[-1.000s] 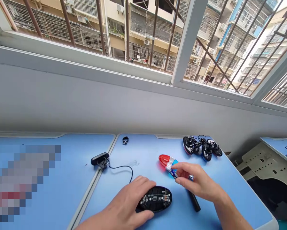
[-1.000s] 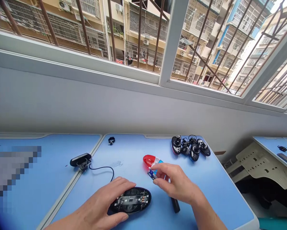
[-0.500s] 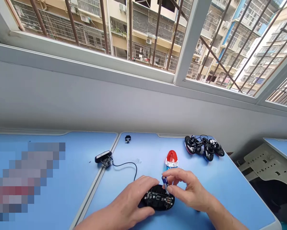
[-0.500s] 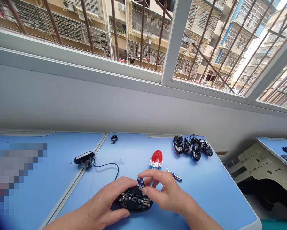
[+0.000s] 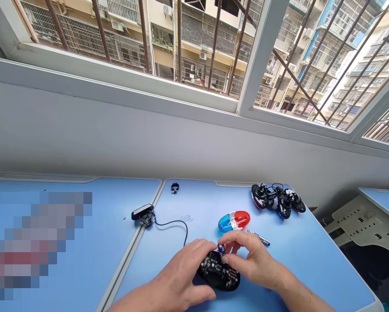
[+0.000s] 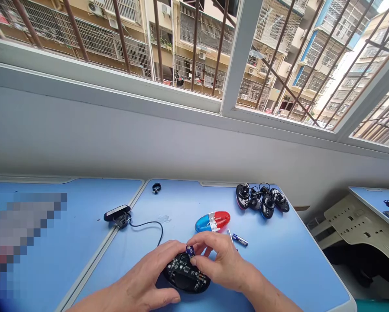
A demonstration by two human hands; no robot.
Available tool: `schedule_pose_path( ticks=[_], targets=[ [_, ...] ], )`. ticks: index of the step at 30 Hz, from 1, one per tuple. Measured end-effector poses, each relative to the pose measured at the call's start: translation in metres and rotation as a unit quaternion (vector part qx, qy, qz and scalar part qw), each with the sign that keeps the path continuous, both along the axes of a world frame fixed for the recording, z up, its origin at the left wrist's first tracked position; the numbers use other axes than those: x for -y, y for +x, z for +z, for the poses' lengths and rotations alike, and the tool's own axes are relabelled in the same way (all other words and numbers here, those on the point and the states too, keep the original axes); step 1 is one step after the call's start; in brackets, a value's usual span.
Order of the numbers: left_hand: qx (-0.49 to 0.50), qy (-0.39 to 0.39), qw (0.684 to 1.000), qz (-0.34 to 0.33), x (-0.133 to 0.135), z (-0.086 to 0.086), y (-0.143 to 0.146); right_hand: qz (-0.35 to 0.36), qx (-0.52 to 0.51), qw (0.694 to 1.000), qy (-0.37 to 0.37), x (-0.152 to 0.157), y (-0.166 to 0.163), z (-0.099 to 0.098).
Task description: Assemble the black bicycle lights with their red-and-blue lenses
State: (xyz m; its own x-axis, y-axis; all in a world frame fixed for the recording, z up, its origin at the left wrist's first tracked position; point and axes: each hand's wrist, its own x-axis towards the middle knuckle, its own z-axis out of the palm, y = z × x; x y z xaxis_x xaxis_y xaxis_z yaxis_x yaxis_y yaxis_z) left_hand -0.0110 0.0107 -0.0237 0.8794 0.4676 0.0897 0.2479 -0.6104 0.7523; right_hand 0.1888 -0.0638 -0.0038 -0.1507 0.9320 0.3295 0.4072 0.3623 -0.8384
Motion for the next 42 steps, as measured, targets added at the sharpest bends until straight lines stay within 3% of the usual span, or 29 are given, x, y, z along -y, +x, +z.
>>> schedule_pose_path(
  ticks=[10,19,29,38,42],
  targets=[
    [-0.001,0.047,0.999,0.012,0.002,-0.009,0.008,0.002,0.008,0.998,-0.056,-0.001,0.003,0.004],
    [-0.049,0.048,0.998,0.013,0.009,0.012,0.008,0.008,0.05,0.993,-0.11,0.001,0.005,0.009],
    [-0.043,0.094,0.995,0.011,0.003,0.002,0.015,0.009,0.038,0.992,-0.121,0.002,0.006,0.005],
    [-0.028,0.103,0.994,-0.016,-0.003,-0.003,0.013,0.007,0.094,0.992,-0.084,0.006,0.003,0.008],
    [0.015,0.11,0.994,-0.021,-0.004,-0.009,0.013,0.009,0.167,0.986,-0.023,0.01,0.003,0.008]
  ],
)
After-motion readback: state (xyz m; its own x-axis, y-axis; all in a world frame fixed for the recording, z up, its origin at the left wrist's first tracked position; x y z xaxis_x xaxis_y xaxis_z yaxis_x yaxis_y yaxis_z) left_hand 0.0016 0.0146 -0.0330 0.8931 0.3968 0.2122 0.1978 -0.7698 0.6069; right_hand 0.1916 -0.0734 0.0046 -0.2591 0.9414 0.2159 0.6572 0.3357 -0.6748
